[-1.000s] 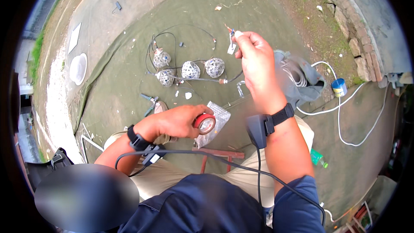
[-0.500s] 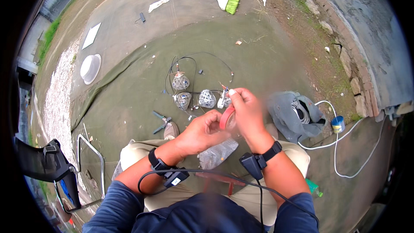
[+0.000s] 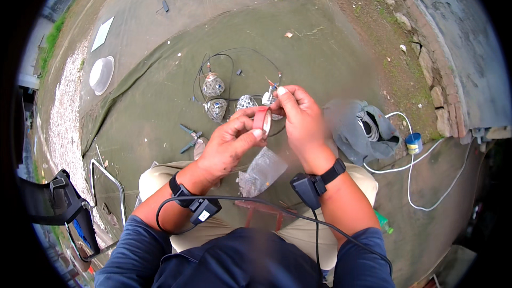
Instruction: The person strips the insulation from a black wire using pliers, then twists the exposed copper strands. They insert the wire into a white connector and secure it with red electrical tape. The person works on a green tarp outdoors with several decorative light fixtures nearby.
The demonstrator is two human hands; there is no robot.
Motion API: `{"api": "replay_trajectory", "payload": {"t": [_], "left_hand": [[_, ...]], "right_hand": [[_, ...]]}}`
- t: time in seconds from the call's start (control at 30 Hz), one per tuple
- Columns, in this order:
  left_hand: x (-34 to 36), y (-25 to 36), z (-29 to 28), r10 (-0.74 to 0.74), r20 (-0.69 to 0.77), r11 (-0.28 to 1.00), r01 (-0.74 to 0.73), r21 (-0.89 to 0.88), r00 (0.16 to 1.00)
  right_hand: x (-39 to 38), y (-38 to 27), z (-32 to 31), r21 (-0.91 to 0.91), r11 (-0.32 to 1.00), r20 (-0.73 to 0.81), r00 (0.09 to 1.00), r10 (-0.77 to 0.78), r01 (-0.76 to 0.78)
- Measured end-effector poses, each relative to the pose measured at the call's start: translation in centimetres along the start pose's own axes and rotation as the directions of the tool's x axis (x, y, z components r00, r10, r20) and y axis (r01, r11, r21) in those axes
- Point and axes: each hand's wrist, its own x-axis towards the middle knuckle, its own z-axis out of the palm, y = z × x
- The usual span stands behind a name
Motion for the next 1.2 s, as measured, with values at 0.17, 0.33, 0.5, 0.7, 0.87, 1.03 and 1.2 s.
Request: {"api": "replay_trajectory", "payload": {"t": [0.17,0.33,0.5,0.7,0.87,1.03,1.2], "left_hand": [[0.2,-0.5,-0.1,0.027,-0.068,0.989,-0.036,-0.144,0.997],[0.5,-0.6,0.1,0.078,-0.1,0.973,-0.097,-0.211,0.992],[0.5,0.1,0.3,0.047,-0.111,0.971,-0.071,-0.226,0.993],[0.4,0.0,-0.5,0.019,-0.032,0.989,-0.024,-0.146,0.999],[0.5,-0.2,-0.9,0.071,-0.009,0.985,-0.071,-0.158,0.997],[0.6,-0.6,-1.0,0.108,-0.019,0.981,-0.11,-0.16,0.994],[0.6,-0.8,-1.2,0.094,-0.026,0.98,-0.097,-0.176,0.995]], "right_hand": [[-0.4,-0.7,-0.5,-0.01,0.999,0.077,0.996,-0.043,0.044],[-0.6,-0.9,-0.4,-0.062,0.996,0.102,0.993,-0.059,0.066],[-1.0,-1.1,-0.4,-0.094,0.995,0.13,0.991,-0.007,0.019],[-0.8,-0.8,-0.7,-0.109,0.994,0.175,0.985,-0.011,0.031],[-0.8,-0.6,-0.7,-0.123,0.992,0.17,0.985,-0.008,0.029],[-0.8,-0.7,-0.6,-0.112,0.993,0.178,0.984,-0.012,0.032],[-0.9,-0.7,-0.5,-0.13,0.991,0.171,0.985,-0.013,0.035]]}}
